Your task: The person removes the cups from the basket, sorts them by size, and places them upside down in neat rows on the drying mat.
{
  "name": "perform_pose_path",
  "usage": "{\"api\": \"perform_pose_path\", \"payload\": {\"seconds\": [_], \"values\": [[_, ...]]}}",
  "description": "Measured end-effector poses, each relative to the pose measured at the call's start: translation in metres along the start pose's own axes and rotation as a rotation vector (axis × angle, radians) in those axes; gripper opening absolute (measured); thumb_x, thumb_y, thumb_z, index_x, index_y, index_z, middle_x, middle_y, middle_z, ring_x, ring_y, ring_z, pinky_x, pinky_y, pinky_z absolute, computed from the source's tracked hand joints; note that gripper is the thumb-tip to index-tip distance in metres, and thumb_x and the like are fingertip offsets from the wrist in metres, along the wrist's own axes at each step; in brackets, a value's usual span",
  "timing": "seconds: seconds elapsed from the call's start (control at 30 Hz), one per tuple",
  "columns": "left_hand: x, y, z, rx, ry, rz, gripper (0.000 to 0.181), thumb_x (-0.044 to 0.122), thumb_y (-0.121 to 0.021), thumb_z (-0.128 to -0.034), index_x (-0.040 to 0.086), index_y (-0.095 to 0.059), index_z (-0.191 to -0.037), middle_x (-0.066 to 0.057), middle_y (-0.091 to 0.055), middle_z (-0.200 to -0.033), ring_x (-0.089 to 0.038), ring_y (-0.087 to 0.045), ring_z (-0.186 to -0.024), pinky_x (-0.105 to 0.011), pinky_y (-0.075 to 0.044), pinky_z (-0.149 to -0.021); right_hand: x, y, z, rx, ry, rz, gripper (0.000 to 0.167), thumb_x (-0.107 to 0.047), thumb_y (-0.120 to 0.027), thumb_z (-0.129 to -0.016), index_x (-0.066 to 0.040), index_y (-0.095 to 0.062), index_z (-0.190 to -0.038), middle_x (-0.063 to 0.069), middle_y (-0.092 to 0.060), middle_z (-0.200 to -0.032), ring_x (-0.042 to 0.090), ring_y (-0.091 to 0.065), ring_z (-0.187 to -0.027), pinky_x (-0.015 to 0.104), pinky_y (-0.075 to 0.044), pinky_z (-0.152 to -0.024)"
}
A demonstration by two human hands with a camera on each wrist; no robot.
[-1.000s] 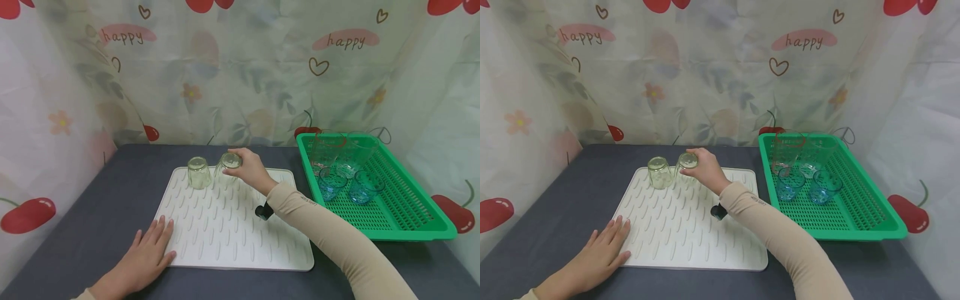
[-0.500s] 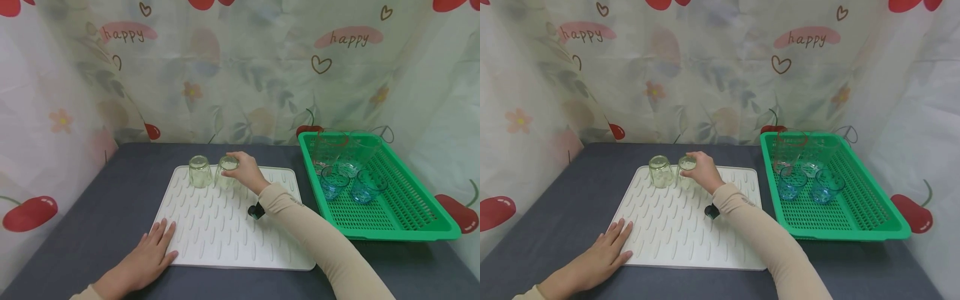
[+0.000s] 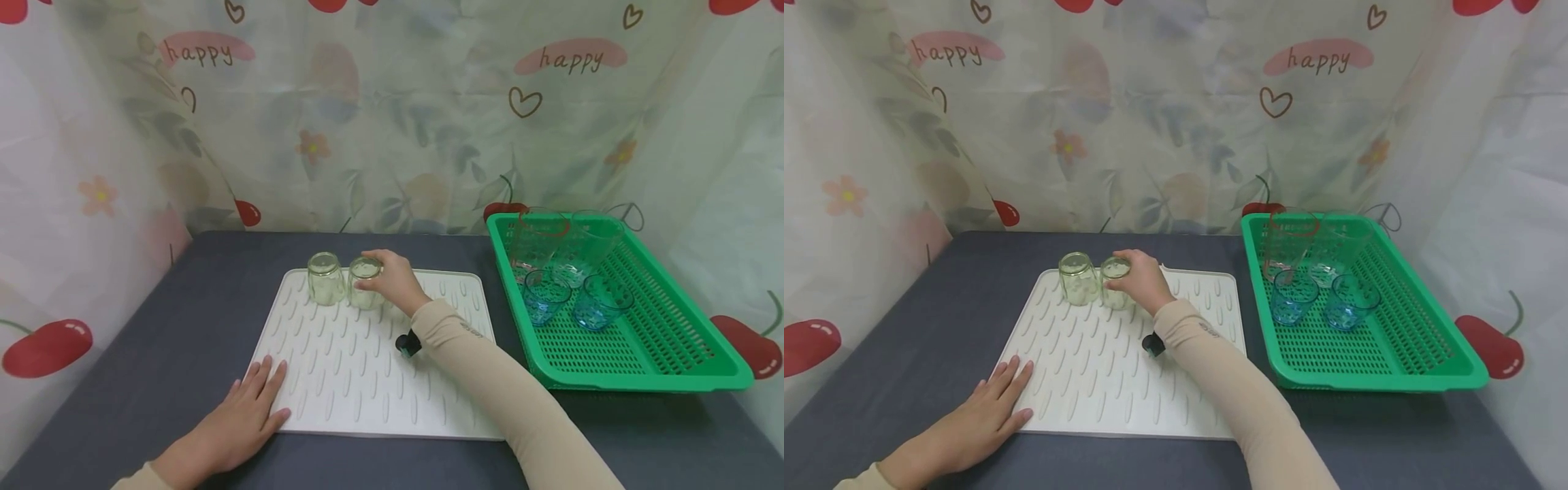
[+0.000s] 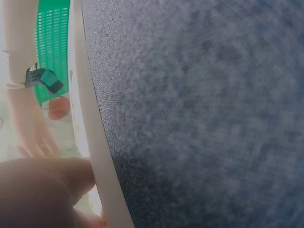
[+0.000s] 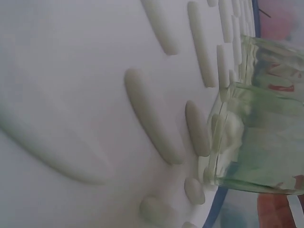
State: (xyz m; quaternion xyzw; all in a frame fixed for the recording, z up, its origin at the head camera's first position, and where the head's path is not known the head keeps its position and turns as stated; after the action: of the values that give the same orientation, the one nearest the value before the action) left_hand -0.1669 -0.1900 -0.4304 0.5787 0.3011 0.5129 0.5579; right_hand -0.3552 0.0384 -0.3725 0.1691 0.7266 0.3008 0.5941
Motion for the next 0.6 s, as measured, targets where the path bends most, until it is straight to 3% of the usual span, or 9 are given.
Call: {"api": "perform_pose_path", "payload": {"seconds": [0.3, 0.6], "values": [[0.0, 0.001, 0.0, 0.005, -0.001, -0.004, 0.071, 0.042, -0.05, -0.0984, 0.003, -0.026, -0.152, -0.028, -0.018, -0.157, -0.047, -0.016, -0.144, -0.065, -0.022, -0.11, 0.009, -0.004, -0.004, -0.007, -0.036, -0.107, 0.062, -0.026, -0.083, -0.077, -0.025, -0.057, -0.132, -0.001, -0.054, -0.139, 0.024, -0.056, -0.119, 0.04, -0.051, -0.091], [-0.004, -0.003, -0.002, 0.033, -0.014, 0.014, 0.073, 0.047, -0.05, -0.0976, 0.002, -0.028, -0.151, -0.028, -0.019, -0.157, -0.046, -0.017, -0.144, -0.066, -0.021, -0.109, 0.016, -0.008, -0.004, -0.046, -0.033, -0.16, 0.064, -0.025, -0.083, -0.078, -0.024, -0.053, -0.135, 0.002, -0.05, -0.14, 0.024, -0.058, -0.108, 0.04, -0.051, -0.084]]}}
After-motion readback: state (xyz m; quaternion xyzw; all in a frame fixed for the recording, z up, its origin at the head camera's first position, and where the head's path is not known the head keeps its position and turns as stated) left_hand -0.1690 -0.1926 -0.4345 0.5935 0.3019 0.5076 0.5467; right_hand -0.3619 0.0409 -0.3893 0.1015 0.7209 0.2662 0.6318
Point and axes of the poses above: each hand's wrist, its own z-axis away from the middle knuckle, its own y-axis out of the back of the hand, x = y × z, the point moved 6 cm from there along -z, towards the middle knuckle
